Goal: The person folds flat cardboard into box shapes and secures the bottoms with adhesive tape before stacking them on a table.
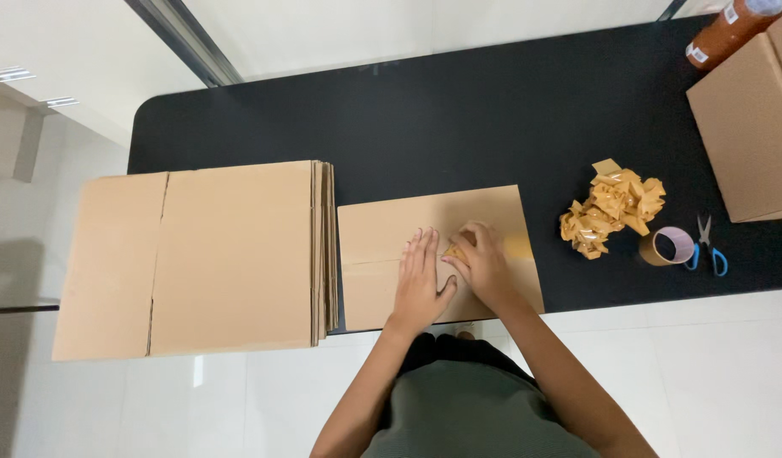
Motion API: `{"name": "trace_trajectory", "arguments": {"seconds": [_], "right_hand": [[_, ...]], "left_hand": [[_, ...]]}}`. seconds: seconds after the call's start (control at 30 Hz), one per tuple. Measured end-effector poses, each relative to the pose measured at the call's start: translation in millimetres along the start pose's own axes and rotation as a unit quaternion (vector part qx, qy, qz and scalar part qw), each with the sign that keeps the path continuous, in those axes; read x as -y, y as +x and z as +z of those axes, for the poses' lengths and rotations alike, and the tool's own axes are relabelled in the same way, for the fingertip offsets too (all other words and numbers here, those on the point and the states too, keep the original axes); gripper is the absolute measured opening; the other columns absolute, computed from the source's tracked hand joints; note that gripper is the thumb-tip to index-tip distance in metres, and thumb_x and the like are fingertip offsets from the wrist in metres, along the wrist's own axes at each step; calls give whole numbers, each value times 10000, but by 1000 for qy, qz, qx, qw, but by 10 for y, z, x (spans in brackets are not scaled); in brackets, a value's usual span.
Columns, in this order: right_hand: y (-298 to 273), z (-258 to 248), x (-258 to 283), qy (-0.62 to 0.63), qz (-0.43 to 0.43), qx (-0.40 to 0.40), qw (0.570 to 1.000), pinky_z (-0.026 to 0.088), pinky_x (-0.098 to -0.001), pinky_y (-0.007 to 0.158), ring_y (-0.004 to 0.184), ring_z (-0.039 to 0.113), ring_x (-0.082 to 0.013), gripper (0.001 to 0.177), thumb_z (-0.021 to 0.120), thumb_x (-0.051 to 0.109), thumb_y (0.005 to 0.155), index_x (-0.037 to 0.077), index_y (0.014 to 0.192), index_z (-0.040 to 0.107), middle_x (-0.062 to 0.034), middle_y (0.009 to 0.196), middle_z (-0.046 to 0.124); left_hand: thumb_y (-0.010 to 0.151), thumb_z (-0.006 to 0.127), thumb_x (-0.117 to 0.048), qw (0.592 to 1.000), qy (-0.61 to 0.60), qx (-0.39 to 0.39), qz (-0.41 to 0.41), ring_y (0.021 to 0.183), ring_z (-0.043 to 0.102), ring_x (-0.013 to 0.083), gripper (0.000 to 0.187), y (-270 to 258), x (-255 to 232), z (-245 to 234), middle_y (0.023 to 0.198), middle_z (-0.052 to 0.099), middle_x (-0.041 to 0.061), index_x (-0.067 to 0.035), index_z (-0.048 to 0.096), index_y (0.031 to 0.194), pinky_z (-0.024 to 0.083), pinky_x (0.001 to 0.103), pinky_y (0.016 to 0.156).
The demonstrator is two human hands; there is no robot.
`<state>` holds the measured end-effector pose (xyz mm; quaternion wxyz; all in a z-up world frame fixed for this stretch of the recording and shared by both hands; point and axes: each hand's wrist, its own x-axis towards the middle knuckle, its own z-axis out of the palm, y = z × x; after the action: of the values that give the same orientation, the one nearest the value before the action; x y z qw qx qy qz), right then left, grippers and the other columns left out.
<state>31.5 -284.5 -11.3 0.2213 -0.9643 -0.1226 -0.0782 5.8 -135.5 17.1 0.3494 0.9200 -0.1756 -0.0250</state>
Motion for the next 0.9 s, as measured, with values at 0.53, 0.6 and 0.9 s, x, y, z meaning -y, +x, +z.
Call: {"name": "trace_trajectory", "arguments": {"seconds": [0.53,0.6,0.9], "right_hand": [[-154,-822,-595,477,174,-161,847,466,-287,732,752,525,-158,303,254,114,1000,37,1287,313,-119,956,484],[-185,-658,-654,278,153,-52,947,348,-392,880,1003,412,-269,573,245,440,952,133,1436,255,-144,1064,471],[-412,-116,-860,75,100,-85,989,377,-383,1002,1193,458,-286,291,582,325,853,111,1036,509,-107,1205,478]], "left_hand": [[833,426,-408,987,153,25,-38,1367,128,279,718,51,-70,158,1466,195,128,-38,203,1407,56,430,1111],[816,458,-386,991,123,13,-55,1362,124,308,736,72,-113,179,1459,197,159,-16,208,1401,54,451,1108],[765,512,-347,992,106,46,45,1363,167,309,792,383,-643,612,1454,210,184,13,198,1397,91,429,1121]]}}
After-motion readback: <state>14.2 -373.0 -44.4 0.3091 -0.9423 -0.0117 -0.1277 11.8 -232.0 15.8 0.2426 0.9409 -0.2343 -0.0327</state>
